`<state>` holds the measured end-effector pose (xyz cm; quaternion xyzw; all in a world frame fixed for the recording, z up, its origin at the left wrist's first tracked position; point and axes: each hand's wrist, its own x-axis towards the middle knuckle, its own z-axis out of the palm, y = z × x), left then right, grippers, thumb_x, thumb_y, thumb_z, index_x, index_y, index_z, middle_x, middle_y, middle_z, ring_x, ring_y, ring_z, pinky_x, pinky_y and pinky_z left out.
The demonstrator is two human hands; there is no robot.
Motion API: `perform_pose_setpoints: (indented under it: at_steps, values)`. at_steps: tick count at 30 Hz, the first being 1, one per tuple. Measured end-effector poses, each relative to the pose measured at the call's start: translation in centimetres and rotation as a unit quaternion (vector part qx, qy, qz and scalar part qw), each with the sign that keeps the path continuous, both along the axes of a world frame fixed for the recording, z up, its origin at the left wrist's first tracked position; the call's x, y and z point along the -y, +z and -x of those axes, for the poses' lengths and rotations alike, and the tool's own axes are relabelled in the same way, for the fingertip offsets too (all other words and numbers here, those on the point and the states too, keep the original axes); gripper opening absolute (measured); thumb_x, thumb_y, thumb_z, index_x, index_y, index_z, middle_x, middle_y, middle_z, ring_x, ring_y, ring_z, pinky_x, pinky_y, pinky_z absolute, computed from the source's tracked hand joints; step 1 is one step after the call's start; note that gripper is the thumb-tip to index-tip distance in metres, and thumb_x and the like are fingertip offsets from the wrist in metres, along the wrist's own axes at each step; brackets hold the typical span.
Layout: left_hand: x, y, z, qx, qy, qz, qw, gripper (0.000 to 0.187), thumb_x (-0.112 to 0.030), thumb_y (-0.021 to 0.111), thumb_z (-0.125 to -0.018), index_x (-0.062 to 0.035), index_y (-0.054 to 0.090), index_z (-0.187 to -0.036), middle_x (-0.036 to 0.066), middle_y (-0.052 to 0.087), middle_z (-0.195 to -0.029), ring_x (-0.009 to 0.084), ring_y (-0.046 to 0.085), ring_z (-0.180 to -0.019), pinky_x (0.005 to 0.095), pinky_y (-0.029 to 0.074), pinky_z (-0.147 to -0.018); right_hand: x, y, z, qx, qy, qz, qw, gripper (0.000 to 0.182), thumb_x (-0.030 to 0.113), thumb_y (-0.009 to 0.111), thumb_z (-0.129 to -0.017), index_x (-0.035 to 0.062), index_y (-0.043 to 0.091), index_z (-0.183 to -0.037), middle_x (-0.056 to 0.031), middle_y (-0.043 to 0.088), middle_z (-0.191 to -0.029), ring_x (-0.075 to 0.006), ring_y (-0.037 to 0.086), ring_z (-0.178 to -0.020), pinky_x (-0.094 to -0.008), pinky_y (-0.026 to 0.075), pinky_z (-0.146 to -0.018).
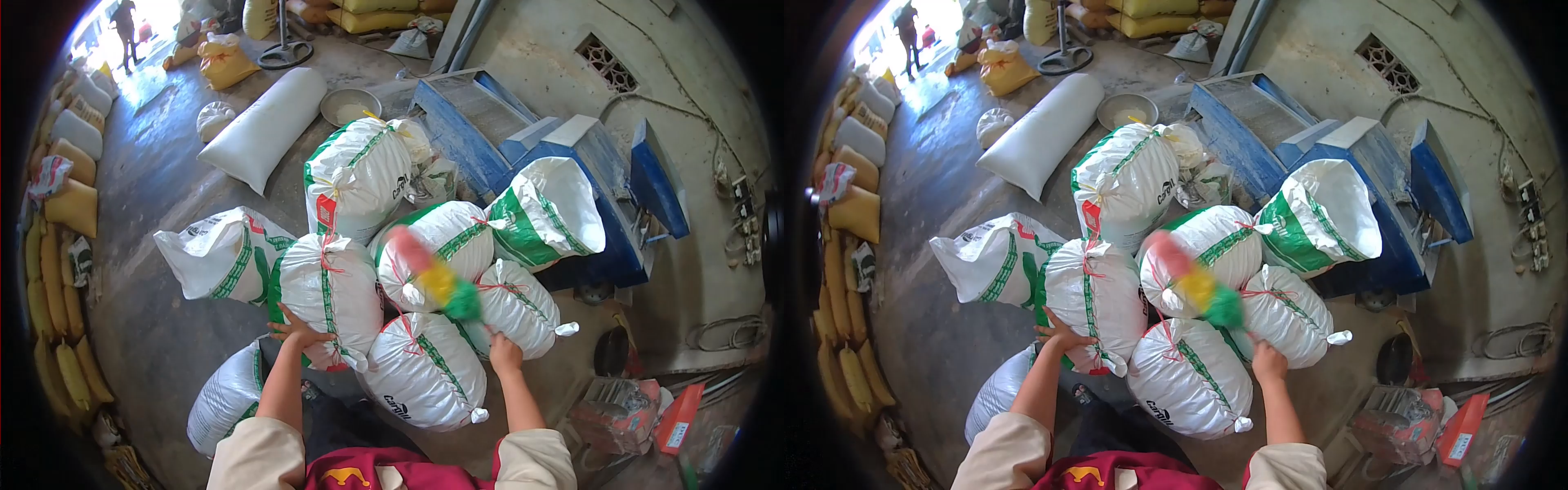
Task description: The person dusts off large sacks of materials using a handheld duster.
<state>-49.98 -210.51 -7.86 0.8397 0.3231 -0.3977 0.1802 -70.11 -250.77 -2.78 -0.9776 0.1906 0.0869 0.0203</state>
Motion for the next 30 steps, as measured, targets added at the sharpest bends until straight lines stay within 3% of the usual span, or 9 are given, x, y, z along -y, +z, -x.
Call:
perform_pose_setpoints:
  at_steps: [2, 3, 12, 15, 18, 21, 25, 29, 30]
  values:
    - [0.1, 0.2, -0.1, 0.004, -0.003, -0.001, 1.000, 0.156, -0.044, 0.087, -0.030, -0.0270, -0.035, -0.125, 0.030, -0.024, -0.133, 0.0481, -0.010, -0.126, 0.0562, 0.015, -0.100, 1.6, -1.9, 1.0, 0.021, -0.274, 0.009, 0.961, 0.026, 0.028, 0.040, -0.087, 0.0054, 0.051, -0.083, -0.0181, 0.060, -0.072, -0.0382, 0.058, -0.067, -0.0482, 0.045, -0.059]
    - [0.1, 0.3, 0.0, 0.002, -0.003, -0.002, 1.000, 0.155, -0.044, 0.087, -0.030, -0.0270, -0.035, -0.125, 0.030, -0.024, -0.134, 0.0482, -0.008, -0.126, 0.0559, 0.016, -0.101, 1.4, -1.9, 0.9, 0.023, -0.281, 0.006, 0.959, 0.026, 0.028, 0.040, -0.087, 0.0054, 0.051, -0.083, -0.0181, 0.060, -0.072, -0.0382, 0.058, -0.067, -0.0482, 0.045, -0.059]
    - [0.2, -0.4, 0.2, 0.005, -0.032, -0.043, 0.999, 0.154, -0.048, 0.086, -0.031, -0.0257, -0.033, -0.127, 0.031, -0.014, -0.136, 0.0483, -0.002, -0.127, 0.0552, 0.019, -0.100, -4.4, -0.5, 1.7, 0.021, 0.000, -0.063, 0.998, 0.026, 0.030, 0.043, -0.086, 0.0069, 0.053, -0.079, -0.0188, 0.060, -0.068, -0.0371, 0.059, -0.063, -0.0502, 0.044, -0.055]
    - [0.1, -0.3, 0.2, 0.002, -0.038, -0.044, 0.998, 0.154, -0.048, 0.086, -0.031, -0.0256, -0.033, -0.127, 0.031, -0.014, -0.136, 0.0486, -0.001, -0.127, 0.0558, 0.019, -0.100, -2.2, -0.9, 2.8, 0.004, -0.132, -0.036, 0.991, 0.027, 0.029, 0.045, -0.086, 0.0057, 0.053, -0.077, -0.0205, 0.060, -0.068, -0.0381, 0.058, -0.064, -0.0492, 0.044, -0.054]
    - [0.2, 0.2, 0.3, -0.001, -0.037, -0.038, 0.999, 0.154, -0.048, 0.086, -0.031, -0.0255, -0.033, -0.127, 0.031, -0.014, -0.136, 0.0489, -0.001, -0.127, 0.0566, 0.019, -0.099, 0.8, -2.7, 3.9, 0.109, -0.303, -0.056, 0.945, 0.030, 0.030, 0.040, -0.088, 0.0038, 0.054, -0.080, -0.0207, 0.059, -0.069, -0.0405, 0.057, -0.065, -0.0487, 0.043, -0.056]
    - [0.1, -0.3, 0.1, 0.000, -0.040, -0.035, 0.999, 0.154, -0.048, 0.086, -0.031, -0.0251, -0.034, -0.126, 0.031, -0.014, -0.136, 0.0493, -0.002, -0.126, 0.0570, 0.019, -0.099, -1.1, -2.1, 4.1, 0.083, -0.235, -0.087, 0.965, 0.029, 0.029, 0.043, -0.087, 0.0044, 0.052, -0.076, -0.0206, 0.058, -0.068, -0.0394, 0.057, -0.064, -0.0486, 0.044, -0.055]
    - [0.0, -0.6, 0.3, 0.007, -0.041, -0.035, 0.999, 0.155, -0.048, 0.086, -0.031, -0.0244, -0.035, -0.125, 0.032, -0.014, -0.136, 0.0501, -0.002, -0.126, 0.0578, 0.019, -0.099, -4.2, -1.0, 4.6, 0.070, -0.033, -0.147, 0.986, 0.028, 0.032, 0.043, -0.086, 0.0076, 0.052, -0.076, -0.0182, 0.059, -0.067, -0.0395, 0.056, -0.063, -0.0497, 0.043, -0.055]
    - [0.1, 0.2, 0.3, 0.008, -0.048, -0.028, 0.998, 0.155, -0.048, 0.086, -0.032, -0.0240, -0.036, -0.125, 0.032, -0.014, -0.136, 0.0507, -0.002, -0.126, 0.0582, 0.019, -0.098, -2.5, 0.0, 5.4, 0.000, -0.070, -0.108, 0.992, 0.030, 0.033, 0.042, -0.087, 0.0063, 0.053, -0.077, -0.0201, 0.059, -0.070, -0.0404, 0.056, -0.066, -0.0499, 0.043, -0.056]
    - [0.1, -0.1, 0.4, 0.009, -0.046, -0.030, 0.998, 0.154, -0.048, 0.086, -0.032, -0.0241, -0.036, -0.125, 0.032, -0.014, -0.136, 0.0506, -0.001, -0.126, 0.0580, 0.019, -0.098, -1.6, -0.9, 5.8, 0.034, -0.158, -0.118, 0.980, 0.031, 0.033, 0.041, -0.087, 0.0053, 0.053, -0.078, -0.0211, 0.059, -0.072, -0.0407, 0.056, -0.068, -0.0501, 0.043, -0.057]
